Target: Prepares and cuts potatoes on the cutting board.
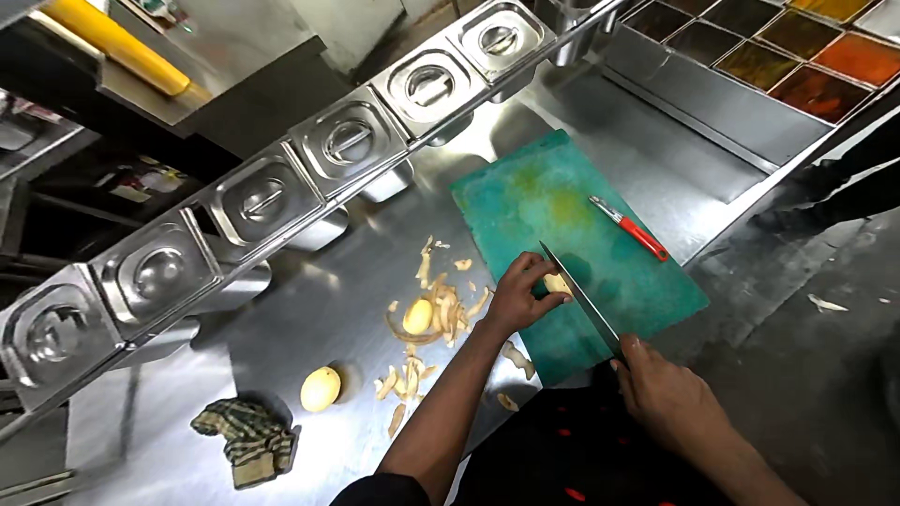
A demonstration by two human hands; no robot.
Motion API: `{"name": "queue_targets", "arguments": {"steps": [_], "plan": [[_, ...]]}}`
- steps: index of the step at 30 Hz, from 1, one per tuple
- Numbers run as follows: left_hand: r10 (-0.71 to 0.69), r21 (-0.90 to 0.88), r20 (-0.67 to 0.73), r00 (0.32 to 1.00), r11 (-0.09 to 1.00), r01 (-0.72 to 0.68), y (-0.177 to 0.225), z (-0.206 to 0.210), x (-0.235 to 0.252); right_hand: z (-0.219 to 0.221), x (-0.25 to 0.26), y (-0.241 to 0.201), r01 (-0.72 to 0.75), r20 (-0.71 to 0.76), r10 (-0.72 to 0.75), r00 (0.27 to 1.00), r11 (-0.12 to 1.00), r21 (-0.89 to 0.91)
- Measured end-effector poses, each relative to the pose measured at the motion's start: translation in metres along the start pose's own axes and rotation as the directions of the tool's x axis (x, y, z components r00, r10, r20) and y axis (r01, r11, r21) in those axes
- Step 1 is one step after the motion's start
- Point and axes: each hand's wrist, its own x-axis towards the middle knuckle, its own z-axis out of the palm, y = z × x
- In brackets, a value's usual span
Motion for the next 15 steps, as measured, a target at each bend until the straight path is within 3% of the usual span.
{"name": "queue_targets", "arguments": {"steps": [15], "plan": [[0.006, -0.013, -0.013, 1.000, 1.000, -0.006, -0.002, -0.002, -0.001, -0.016, 0.033, -0.023, -0.060, 0.203, 0.064, 0.977, 0.998, -0.023]]}}
